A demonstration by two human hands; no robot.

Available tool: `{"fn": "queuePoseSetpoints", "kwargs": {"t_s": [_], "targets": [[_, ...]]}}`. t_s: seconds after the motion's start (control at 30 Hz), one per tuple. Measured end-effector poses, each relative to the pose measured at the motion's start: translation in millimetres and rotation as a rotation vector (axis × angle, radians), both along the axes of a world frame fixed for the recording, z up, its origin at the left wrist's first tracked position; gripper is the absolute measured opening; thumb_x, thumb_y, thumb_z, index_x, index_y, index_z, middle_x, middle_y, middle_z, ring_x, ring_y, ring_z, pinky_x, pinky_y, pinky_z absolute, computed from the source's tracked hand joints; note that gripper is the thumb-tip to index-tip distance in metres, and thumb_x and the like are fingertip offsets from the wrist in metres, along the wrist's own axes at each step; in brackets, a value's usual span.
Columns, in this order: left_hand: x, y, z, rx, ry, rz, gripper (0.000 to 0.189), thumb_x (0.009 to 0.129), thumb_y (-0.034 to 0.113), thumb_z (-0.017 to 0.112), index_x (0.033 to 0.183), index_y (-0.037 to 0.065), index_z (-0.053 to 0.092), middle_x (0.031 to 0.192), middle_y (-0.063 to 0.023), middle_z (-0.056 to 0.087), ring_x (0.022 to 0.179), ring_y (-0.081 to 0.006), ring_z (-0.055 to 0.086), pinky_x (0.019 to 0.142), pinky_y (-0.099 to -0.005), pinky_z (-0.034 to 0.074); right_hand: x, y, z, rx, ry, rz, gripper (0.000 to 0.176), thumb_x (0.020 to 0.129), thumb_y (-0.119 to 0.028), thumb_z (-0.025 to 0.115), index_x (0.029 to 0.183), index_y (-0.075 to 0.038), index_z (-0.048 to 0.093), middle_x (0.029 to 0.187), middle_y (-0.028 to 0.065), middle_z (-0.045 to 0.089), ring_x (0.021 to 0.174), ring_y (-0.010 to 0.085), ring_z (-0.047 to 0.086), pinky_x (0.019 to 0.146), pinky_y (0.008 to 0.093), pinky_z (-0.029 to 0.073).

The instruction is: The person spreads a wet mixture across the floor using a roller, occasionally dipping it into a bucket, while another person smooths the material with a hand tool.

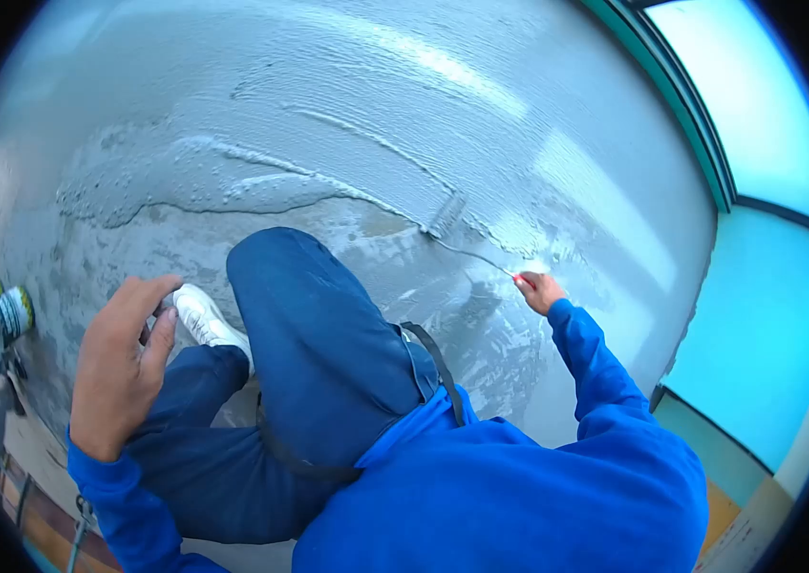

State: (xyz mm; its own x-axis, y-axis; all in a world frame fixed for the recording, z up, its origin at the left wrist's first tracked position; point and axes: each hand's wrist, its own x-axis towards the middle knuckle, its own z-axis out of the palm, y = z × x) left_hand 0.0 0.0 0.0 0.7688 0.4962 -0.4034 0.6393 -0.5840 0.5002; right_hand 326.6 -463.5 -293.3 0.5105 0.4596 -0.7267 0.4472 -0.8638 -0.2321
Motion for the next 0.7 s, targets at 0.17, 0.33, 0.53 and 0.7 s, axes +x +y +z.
{"fn": "queuePoseSetpoints", "kwargs": {"t_s": [0.17, 0.33, 0.53, 0.7], "targets": [[23, -9, -6, 0.016, -0.051, -0.086, 0.022, 0.086, 0.004, 0.054, 0.108, 0.002, 0.058, 0.085, -0.0117, 0.053, 0.073, -0.0230, 0.050, 0.068, -0.0309, 0.041, -4, -116, 35, -0.146, -0.057, -0.113, 0.031, 0.088, -0.035, 0.051, 0.106, -0.015, 0.064, 0.093, 0.0176, 0.065, 0.091, 0.0363, 0.061, 0.079, 0.0442, 0.047], [21, -3, -9, 0.010, -0.051, -0.094, 0.022, 0.086, 0.003, 0.054, 0.108, 0.001, 0.057, 0.088, -0.0124, 0.054, 0.074, -0.0225, 0.050, 0.068, -0.0305, 0.041, 14, -197, 54, -0.194, -0.088, -0.155, 0.031, 0.088, -0.039, 0.051, 0.107, -0.018, 0.065, 0.097, 0.0151, 0.065, 0.095, 0.0341, 0.061, 0.081, 0.0433, 0.047], [21, 1, -12, 0.006, -0.019, -0.113, 0.023, 0.086, 0.002, 0.053, 0.109, 0.001, 0.057, 0.085, -0.0125, 0.053, 0.072, -0.0218, 0.050, 0.066, -0.0299, 0.041, 75, -174, 38, -0.237, -0.131, -0.028, 0.030, 0.089, -0.036, 0.054, 0.106, -0.014, 0.064, 0.091, 0.0158, 0.066, 0.087, 0.0334, 0.062, 0.075, 0.0419, 0.048], [12, -2, -6, 0.007, -0.046, -0.065, 0.023, 0.085, 0.001, 0.053, 0.108, 0.000, 0.057, 0.079, -0.0112, 0.051, 0.067, -0.0205, 0.048, 0.063, -0.0295, 0.040, 84, -65, 14, -0.115, -0.030, 0.088, 0.030, 0.090, -0.037, 0.051, 0.109, -0.017, 0.063, 0.098, 0.0133, 0.065, 0.094, 0.0335, 0.060, 0.079, 0.0426, 0.047]]}}
